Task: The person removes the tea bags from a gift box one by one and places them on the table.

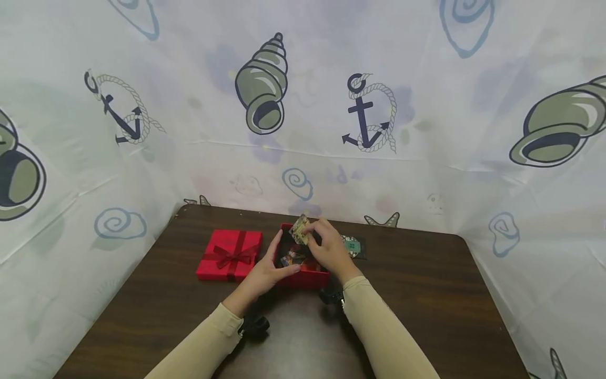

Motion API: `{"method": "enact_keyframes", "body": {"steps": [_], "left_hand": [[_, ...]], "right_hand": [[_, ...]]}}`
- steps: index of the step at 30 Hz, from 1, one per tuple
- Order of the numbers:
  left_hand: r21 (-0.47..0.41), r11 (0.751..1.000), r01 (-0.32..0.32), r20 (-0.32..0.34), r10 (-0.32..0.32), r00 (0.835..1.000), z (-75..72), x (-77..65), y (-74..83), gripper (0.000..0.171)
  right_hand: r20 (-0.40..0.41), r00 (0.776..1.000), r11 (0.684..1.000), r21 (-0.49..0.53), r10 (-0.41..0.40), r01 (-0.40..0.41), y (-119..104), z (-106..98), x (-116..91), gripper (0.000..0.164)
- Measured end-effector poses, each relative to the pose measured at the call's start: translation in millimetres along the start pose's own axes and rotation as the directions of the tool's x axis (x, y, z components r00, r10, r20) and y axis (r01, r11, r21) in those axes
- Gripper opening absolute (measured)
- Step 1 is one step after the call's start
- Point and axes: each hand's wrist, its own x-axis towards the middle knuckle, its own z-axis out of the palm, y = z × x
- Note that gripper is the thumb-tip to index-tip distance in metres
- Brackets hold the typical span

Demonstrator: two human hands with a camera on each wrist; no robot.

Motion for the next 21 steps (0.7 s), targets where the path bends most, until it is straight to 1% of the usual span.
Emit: {"method": "enact_keyframes", "body": {"steps": [5,9,12,15,18,21], "left_hand": [[-0.002,1.000,0.005,0.003,-0.005,1.000,0.8,-1.4,-0.5,0.116],[0.010,1.000,0.004,-0.004,-0.004,1.000,1.0,-1.4,-1.3,0.114],[0.006,1.000,0.000,-0.008,0.000,1.000,1.8,-1.4,-0.2,0.114],[0.000,1.000,-0.005,-0.003,0.005,1.000,3.7,-2.0,0.4,0.114],[0.002,1.000,0.000,-0.003,0.000,1.000,4.8,-2.0,0.0,0.113],[0.001,1.000,0.001,-0.005,-0.001,1.000,4.0,-1.0,0.3,0.113]], "right_hand": [[-0.021,0.999,1.000,0.003,0.030,-0.030,-3.6,2.9,-14.6,0.024],[-0.035,0.999,0.999,0.043,0.034,-0.032,-5.4,5.4,-22.9,0.025],[-0.090,0.995,0.995,0.093,0.030,-0.021,-4.9,7.7,-28.9,0.026],[-0.160,0.986,0.987,0.157,0.046,-0.020,-2.4,11.4,-35.2,0.028],[-0.220,0.974,0.974,0.228,0.061,-0.009,1.3,16.6,-39.7,0.026],[-0.257,0.963,0.956,0.293,0.074,0.005,4.3,20.4,-42.0,0.023]]}}
